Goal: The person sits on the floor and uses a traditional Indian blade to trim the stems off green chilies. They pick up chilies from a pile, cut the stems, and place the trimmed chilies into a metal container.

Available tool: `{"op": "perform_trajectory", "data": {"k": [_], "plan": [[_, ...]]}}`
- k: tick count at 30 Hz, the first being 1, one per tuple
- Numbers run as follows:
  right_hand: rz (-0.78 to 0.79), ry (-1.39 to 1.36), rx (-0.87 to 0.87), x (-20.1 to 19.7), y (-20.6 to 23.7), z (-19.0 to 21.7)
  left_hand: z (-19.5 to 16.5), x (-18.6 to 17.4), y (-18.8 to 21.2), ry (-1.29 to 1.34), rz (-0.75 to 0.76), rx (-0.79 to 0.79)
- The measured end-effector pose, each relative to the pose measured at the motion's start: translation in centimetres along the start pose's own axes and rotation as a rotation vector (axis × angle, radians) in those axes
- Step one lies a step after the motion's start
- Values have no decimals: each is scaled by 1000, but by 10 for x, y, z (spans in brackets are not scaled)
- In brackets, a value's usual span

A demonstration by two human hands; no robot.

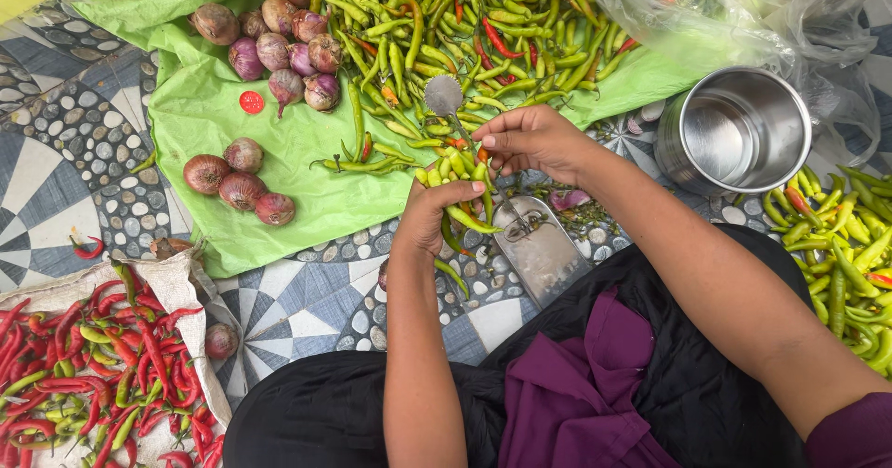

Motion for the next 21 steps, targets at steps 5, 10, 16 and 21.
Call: {"op": "perform_trajectory", "data": {"k": [5, 10, 16, 21], "plan": [[47, 183, 20, -13, -13, -19, 13, -16, -12, -74, -65, -29], [53, 390, -107, -16, -21, -25, 25, -29, -22, -144, -143, -65], [22, 677, -67, -7, -13, -19, 35, -43, -27, -271, -240, -144], [5, 879, 56, -12, -10, -21, 44, -50, -30, -317, -263, -166]]}}
Point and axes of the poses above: each hand's wrist, its own y-axis away from the middle knuckle, its own x-axis out of the palm, z = x × y, the point moved 6 cm from there along -y, towards the middle knuckle, and after that the axes turned 7 degrees about -x, right-handed, at the moved point
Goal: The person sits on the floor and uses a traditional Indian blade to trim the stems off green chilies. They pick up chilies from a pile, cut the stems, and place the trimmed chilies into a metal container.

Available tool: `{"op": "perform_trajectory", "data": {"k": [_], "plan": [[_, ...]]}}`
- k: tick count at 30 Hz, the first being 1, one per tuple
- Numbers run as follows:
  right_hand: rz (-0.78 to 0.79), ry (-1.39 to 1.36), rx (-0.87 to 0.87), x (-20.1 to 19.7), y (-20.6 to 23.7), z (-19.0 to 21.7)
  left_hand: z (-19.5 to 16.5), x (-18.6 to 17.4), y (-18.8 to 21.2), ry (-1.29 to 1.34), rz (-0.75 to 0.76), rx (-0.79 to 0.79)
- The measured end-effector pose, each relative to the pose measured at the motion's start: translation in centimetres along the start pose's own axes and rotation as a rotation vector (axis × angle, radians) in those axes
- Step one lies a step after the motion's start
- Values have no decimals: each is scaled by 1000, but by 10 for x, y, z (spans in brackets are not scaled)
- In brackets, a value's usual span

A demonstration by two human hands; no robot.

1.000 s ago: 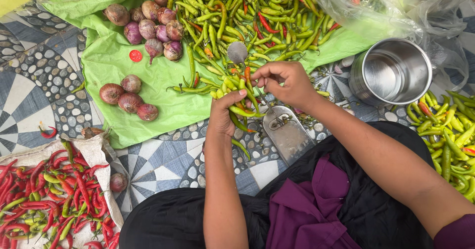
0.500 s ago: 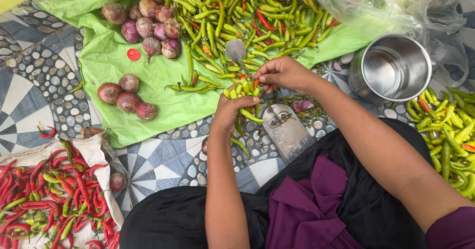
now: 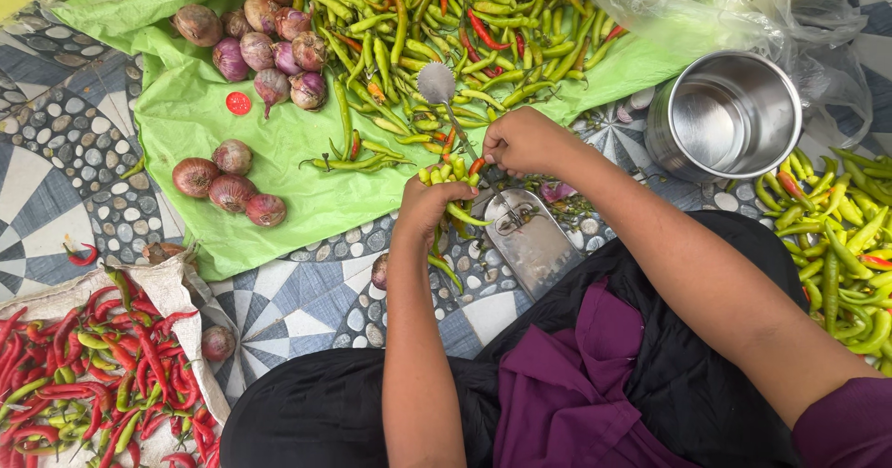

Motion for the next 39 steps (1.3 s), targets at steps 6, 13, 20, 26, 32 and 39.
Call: {"op": "perform_trajectory", "data": {"k": [6, 13, 20, 26, 32, 39], "plan": [[30, 593, -46, 11, -4, -8, 3, -4, 0, -55, -21, 7], [-171, -228, -11, -34, 35, 39, -44, 18, 48, 218, 98, 119], [-192, -1049, -53, -16, 173, 75, -72, 124, 125, 459, 270, -16], [-743, -1378, 7, -67, 334, -13, -23, 315, 155, 300, 734, -120], [-1221, -1401, 33, -75, 439, -105, 28, 416, 126, 221, 832, -508], [-1438, -1170, 112, -65, 449, -116, 16, 365, 67, 542, 676, -443]]}}
Point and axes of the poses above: each hand's wrist, its own y-axis away from the middle knuckle, its own x-axis out of the palm, z = x × y, the point moved 6 cm from there along -y, towards the middle knuckle, and after that the axes turned 7 degrees about -x, right-handed, at the moved point
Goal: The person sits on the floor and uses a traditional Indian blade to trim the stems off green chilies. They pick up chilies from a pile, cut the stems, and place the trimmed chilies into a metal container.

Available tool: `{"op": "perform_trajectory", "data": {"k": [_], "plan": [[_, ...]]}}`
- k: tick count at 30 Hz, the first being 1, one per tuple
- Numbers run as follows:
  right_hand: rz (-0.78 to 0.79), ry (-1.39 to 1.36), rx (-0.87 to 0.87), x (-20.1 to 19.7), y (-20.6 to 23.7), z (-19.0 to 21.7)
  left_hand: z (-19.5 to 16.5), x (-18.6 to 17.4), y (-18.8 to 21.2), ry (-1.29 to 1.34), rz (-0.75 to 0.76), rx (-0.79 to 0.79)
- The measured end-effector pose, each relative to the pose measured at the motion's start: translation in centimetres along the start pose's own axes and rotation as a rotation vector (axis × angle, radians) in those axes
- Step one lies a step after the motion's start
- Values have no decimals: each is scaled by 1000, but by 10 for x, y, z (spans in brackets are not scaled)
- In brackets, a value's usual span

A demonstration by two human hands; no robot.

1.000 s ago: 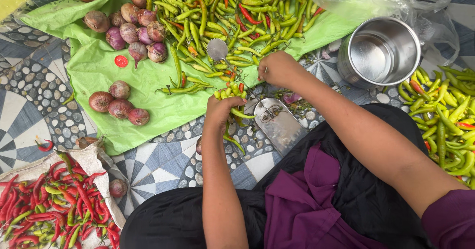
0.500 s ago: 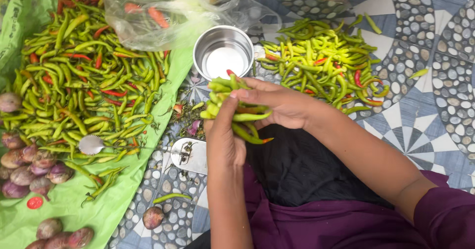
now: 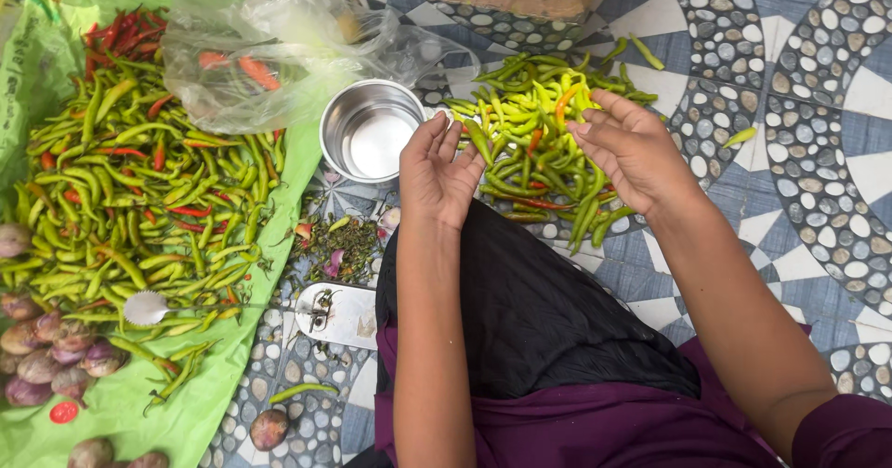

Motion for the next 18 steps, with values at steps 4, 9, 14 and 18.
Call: {"op": "perform_trajectory", "data": {"k": [4, 9, 14, 18], "plan": [[240, 243, -229, 79, 9, -1, -67, -26, 35, -192, -122, 215], [670, 557, -421, 224, 5, -34, -117, -63, 86, -271, -88, 239], [1092, 1023, -747, 393, -20, -108, -138, -167, 151, -104, -315, 399], [950, 1720, -634, 434, -37, -192, -156, -248, 182, 229, -548, 596]]}}
Point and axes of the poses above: each hand's wrist, its own y-axis away from the middle knuckle, its own x-axis out of the palm, z = x × y, the point moved 6 cm from there along -y, towards the middle knuckle, and after that the axes turned 7 degrees about -x, right-handed, at the moved point
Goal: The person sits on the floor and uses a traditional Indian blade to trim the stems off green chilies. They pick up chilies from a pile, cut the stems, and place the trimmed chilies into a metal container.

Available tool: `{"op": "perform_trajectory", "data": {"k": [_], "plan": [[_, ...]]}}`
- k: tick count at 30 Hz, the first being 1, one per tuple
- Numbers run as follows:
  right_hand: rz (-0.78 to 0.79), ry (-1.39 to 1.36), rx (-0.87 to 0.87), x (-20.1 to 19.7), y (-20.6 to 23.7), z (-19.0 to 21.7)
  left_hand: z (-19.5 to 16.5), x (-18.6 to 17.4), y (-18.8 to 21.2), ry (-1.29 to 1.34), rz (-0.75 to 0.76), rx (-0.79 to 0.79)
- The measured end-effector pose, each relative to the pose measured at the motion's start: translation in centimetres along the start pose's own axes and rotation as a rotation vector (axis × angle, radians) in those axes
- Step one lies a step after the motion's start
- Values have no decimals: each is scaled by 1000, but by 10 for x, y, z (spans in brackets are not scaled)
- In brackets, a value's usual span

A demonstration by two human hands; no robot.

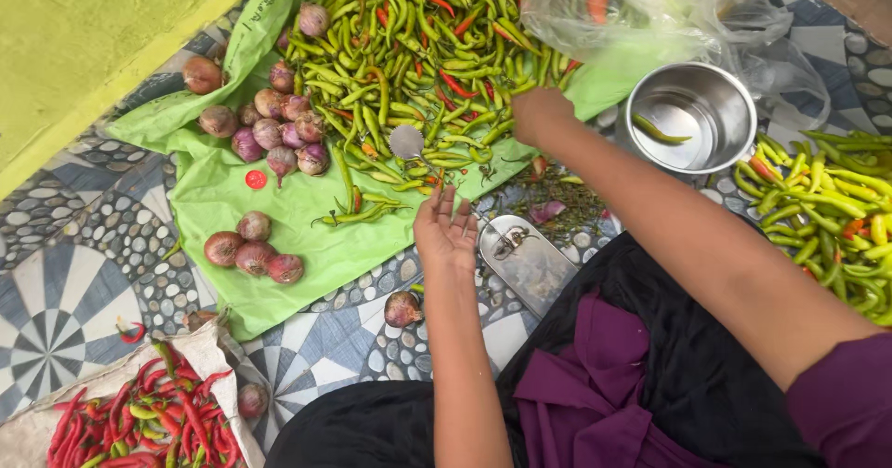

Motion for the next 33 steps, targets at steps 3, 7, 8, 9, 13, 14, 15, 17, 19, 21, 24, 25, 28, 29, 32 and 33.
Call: {"op": "perform_trajectory", "data": {"k": [3, 7, 8, 9, 13, 14, 15, 17, 19, 21, 24, 25, 28, 29, 32, 33], "plan": [[-313, 209, -33, 19, 21, 16, -3, -13, -17, 57, -20, 14], [-253, 248, -78, 21, 37, 10, 12, 2, -21, 30, 36, 23], [-205, 203, -57, 12, 38, 5, 17, 6, -18, -57, 35, 34], [-157, 155, -42, 3, 41, 3, 22, 11, -15, -142, 32, 50], [-70, -288, -230, -27, 84, 16, 34, 29, -8, -483, 29, 118], [51, -388, -267, -26, 95, 17, 36, 33, -8, -430, 59, 131], [176, -487, -304, -23, 104, 14, 37, 35, -8, -379, 86, 146], [242, -856, 160, -23, 111, -45, 35, 35, -9, -314, 121, 181], [-178, -733, 312, -47, 105, -110, 32, 30, -11, -291, 142, 219], [-68, 116, 318, -44, 94, -147, 27, 24, -15, -266, 119, 256], [89, 63, 403, -8, 79, -173, 23, 23, -27, -214, 95, 235], [55, 58, 413, -5, 73, -174, 24, 23, -30, -191, 86, 213], [-13, 23, 472, -12, 68, -166, 26, 28, -32, -257, 106, 232], [0, 5, 527, -17, 70, -170, 25, 29, -30, -270, 117, 240], [-338, -9, 761, -67, 105, -204, 21, 34, -24, -266, 148, 245], [-420, 35, 828, -86, 125, -218, 20, 33, -22, -244, 147, 231]]}}
Point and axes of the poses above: each hand's wrist, its own y-axis away from the middle knuckle, its own x-axis out of the palm, z = x × y, the point moved 6 cm from there along -y, towards the middle knuckle, and after that the axes turned 7 degrees about -x, right-handed, at the moved point
